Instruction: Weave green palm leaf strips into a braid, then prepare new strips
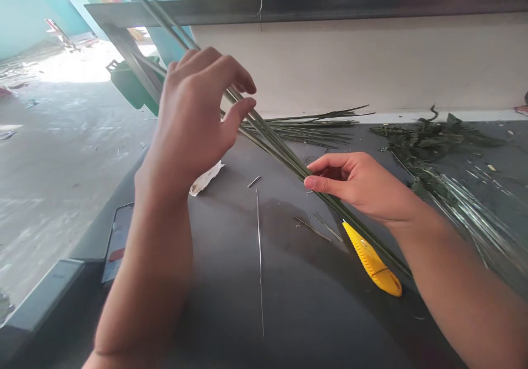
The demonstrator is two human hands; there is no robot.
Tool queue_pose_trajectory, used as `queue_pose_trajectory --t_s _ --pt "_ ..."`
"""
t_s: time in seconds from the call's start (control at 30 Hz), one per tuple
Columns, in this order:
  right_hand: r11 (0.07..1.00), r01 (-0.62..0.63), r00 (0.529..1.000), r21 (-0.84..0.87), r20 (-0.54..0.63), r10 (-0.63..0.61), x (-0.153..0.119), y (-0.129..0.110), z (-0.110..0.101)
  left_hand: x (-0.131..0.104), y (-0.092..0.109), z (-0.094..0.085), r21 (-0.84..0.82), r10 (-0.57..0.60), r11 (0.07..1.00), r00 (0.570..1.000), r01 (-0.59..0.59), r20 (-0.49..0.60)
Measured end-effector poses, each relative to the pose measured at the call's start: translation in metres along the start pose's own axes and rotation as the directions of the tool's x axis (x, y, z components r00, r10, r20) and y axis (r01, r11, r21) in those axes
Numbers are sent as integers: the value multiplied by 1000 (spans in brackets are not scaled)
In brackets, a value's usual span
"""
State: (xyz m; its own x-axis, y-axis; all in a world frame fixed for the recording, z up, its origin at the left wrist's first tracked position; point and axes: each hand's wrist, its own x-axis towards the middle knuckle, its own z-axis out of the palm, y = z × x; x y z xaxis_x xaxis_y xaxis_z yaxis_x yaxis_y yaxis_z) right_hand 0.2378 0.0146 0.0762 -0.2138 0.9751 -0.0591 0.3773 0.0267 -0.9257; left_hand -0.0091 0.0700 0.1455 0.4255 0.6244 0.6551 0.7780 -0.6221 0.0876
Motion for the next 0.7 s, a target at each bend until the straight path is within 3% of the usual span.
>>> queue_pose_trajectory --t_s 0.1,0.17,0.23,0.3,0.37,0.43,0.5,0.57,0.7 --pt "992 -39 999 121 6 38 1 1 7 -1 14 -5 -28 -98 995 984 95 -151" --pt "976 -61 998 209 22 57 1 2 13 -1 20 -8 -16 -126 992 976 125 -175" --pt "946 -76 997 314 24 72 2 3 18 0 22 -8 7 -187 982 981 188 -42" --pt "912 -84 996 401 16 85 3 4 23 0 21 -5 -2 -272 960 940 278 208" --pt "883 -67 997 464 -10 81 4 5 26 0 19 1 -99 -258 930 821 354 509" --pt "861 -24 998 508 -41 53 5 6 30 1 18 9 -225 -188 867 710 445 679" --pt "845 11 999 535 -50 19 7 8 32 1 20 15 -309 -100 813 642 493 760" --pt "833 32 999 552 -38 -13 7 11 34 1 24 20 -374 -18 778 612 505 790" --pt "826 60 998 560 -34 -49 8 14 34 0 27 27 -457 28 721 638 520 770"
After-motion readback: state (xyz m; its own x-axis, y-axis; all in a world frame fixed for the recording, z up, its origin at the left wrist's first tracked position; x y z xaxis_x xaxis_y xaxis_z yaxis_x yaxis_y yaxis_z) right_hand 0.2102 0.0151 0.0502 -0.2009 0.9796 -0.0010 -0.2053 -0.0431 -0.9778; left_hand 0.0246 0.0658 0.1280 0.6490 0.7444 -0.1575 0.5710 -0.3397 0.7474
